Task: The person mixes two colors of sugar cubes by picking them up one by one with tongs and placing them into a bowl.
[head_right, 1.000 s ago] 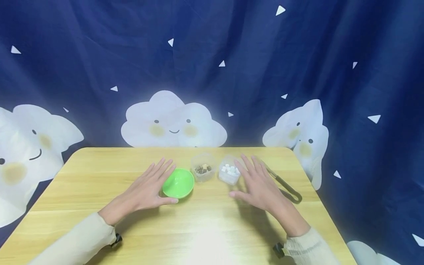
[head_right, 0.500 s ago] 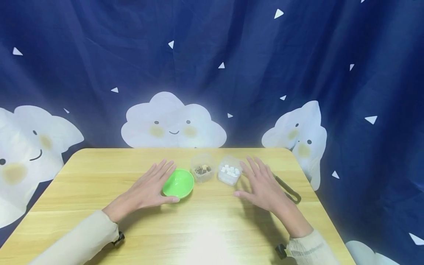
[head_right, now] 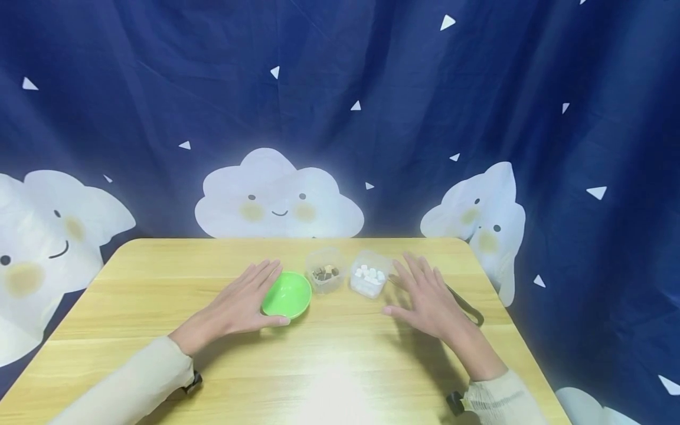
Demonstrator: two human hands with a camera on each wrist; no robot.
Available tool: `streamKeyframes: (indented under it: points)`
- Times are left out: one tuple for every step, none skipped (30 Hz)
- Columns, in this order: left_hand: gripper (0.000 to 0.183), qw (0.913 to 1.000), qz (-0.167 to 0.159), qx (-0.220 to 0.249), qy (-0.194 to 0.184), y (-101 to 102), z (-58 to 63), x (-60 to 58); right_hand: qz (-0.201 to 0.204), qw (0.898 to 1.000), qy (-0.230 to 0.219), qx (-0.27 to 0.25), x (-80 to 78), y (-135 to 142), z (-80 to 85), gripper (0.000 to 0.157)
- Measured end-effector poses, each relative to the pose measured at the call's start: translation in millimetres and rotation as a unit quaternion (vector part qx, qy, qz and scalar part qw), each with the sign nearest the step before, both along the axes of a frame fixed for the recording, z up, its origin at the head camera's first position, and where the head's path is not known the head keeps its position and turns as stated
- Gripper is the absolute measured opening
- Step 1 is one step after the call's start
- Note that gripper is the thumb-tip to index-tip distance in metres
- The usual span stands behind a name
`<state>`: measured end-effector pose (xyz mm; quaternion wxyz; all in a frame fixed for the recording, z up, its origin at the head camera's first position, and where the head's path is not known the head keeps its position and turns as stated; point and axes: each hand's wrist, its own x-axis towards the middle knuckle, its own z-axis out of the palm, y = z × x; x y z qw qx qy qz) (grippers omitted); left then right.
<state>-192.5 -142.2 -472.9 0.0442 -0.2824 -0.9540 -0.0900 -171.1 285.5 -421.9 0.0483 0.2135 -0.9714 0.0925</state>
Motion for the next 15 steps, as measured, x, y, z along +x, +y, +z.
streamKeyframes:
  points:
    - [0.122, 1.0000, -0.001, 0.000, 0.001, 0, -0.5, -0.3, 0.000, 1.000, -0.001, 0.001, -0.5, 1, -0.7, 0.100]
    - [0.122, 1.0000, -0.001, 0.001, -0.001, 0, -0.9, -0.6, -0.001, 1.000, -0.003, 0.001, -1.1, 2, -1.4, 0.100]
    - [0.122, 1.0000, -0.002, 0.002, 0.000, 1, -1.2, -0.9, -0.003, 1.000, -0.007, 0.002, -1.5, 3, -1.8, 0.100]
    - [0.122, 1.0000, -0.003, 0.003, 0.000, 1, -1.5, -1.1, -0.004, 1.000, -0.009, 0.002, -1.9, 4, -2.6, 0.100]
    - [0.122, 1.0000, -0.004, 0.003, 0.001, 1, -1.6, -1.3, -0.005, 1.000, -0.010, 0.001, -2.3, 6, -3.4, 0.100]
    - [0.121, 1.0000, -0.006, 0.005, 0.003, 1, -1.8, -1.4, -0.007, 1.000, -0.012, 0.000, -2.7, 7, -4.2, 0.100]
    - [0.121, 0.9999, -0.007, 0.005, 0.004, 1, -2.0, -1.6, -0.008, 1.000, -0.012, 0.000, -3.2, 8, -5.3, 0.100]
    - [0.121, 0.9999, -0.009, 0.008, 0.005, 1, -2.0, -1.6, -0.009, 1.000, -0.014, -0.001, -3.5, 9, -6.2, 0.101]
    - [0.120, 0.9999, -0.011, 0.010, 0.007, 1, -1.9, -1.5, -0.011, 1.000, -0.015, -0.002, -3.8, 10, -7.1, 0.101]
    - [0.120, 0.9998, -0.012, 0.011, 0.007, 1, -2.0, -1.5, -0.013, 1.000, -0.016, -0.002, -4.2, 11, -8.3, 0.102]
    - [0.120, 0.9998, -0.013, 0.012, 0.008, 1, -2.2, -1.5, -0.014, 1.000, -0.018, -0.002, -4.6, 12, -9.4, 0.102]
    - [0.120, 0.9998, -0.014, 0.013, 0.008, 1, -2.3, -1.5, -0.016, 1.000, -0.019, -0.002, -4.9, 13, -10.3, 0.103]
    - [0.120, 0.9998, -0.014, 0.012, 0.008, 1, -2.6, -1.6, -0.018, 1.000, -0.020, -0.002, -5.2, 13, -11.2, 0.103]
    - [0.120, 0.9998, -0.015, 0.012, 0.010, 1, -3.1, -1.7, -0.019, 1.000, -0.022, -0.002, -5.5, 14, -12.0, 0.103]
    - [0.120, 0.9998, -0.015, 0.011, 0.010, 1, -3.6, -1.9, -0.020, 1.000, -0.023, -0.004, -5.7, 14, -12.5, 0.104]
